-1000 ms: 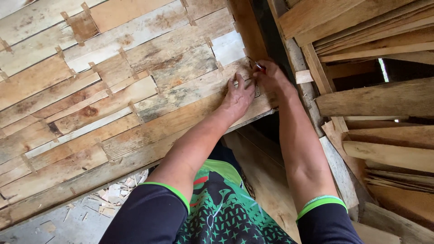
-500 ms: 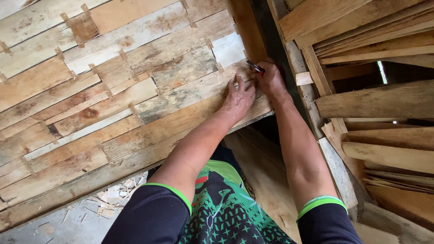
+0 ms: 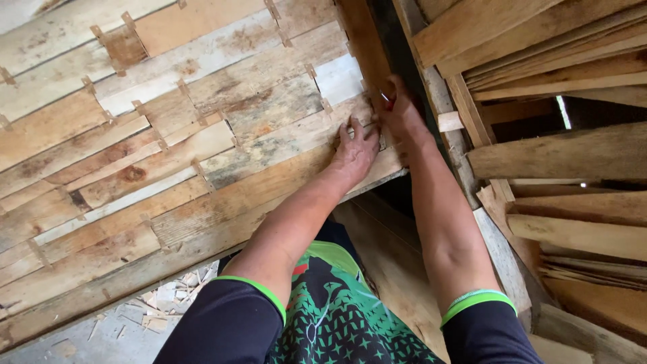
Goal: Scraping and cleaning a wooden mosaic surface using a utility knife and preparing it with tape.
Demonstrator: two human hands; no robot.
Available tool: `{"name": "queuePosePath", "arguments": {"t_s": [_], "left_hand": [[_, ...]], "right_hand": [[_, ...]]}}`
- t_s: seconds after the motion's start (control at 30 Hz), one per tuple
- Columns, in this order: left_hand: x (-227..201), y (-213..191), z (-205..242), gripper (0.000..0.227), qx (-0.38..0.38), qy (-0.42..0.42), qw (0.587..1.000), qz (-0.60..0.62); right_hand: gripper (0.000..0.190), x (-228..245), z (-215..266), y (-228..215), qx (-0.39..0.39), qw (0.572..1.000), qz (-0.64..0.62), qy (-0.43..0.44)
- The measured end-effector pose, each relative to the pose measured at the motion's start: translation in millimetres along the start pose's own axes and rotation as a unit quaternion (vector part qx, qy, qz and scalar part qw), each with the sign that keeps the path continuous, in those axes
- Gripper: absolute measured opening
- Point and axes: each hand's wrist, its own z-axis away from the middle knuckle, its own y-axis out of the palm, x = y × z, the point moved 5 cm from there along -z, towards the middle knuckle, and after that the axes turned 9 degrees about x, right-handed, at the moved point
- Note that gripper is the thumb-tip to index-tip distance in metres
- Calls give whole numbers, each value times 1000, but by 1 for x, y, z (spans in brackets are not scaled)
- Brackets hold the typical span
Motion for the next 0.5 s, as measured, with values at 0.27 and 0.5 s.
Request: {"name": "queuePosePath", "arguments": {"t_s": [0.27,0.5], "left_hand": [[6,-5,5,56,38,10,998,42],[10,0,16,60,10,13,994,106]], "right_hand": [[87,13,-10,-1,-16,998,31,45],[75,33,15,11,-17,982,-145,116]]}}
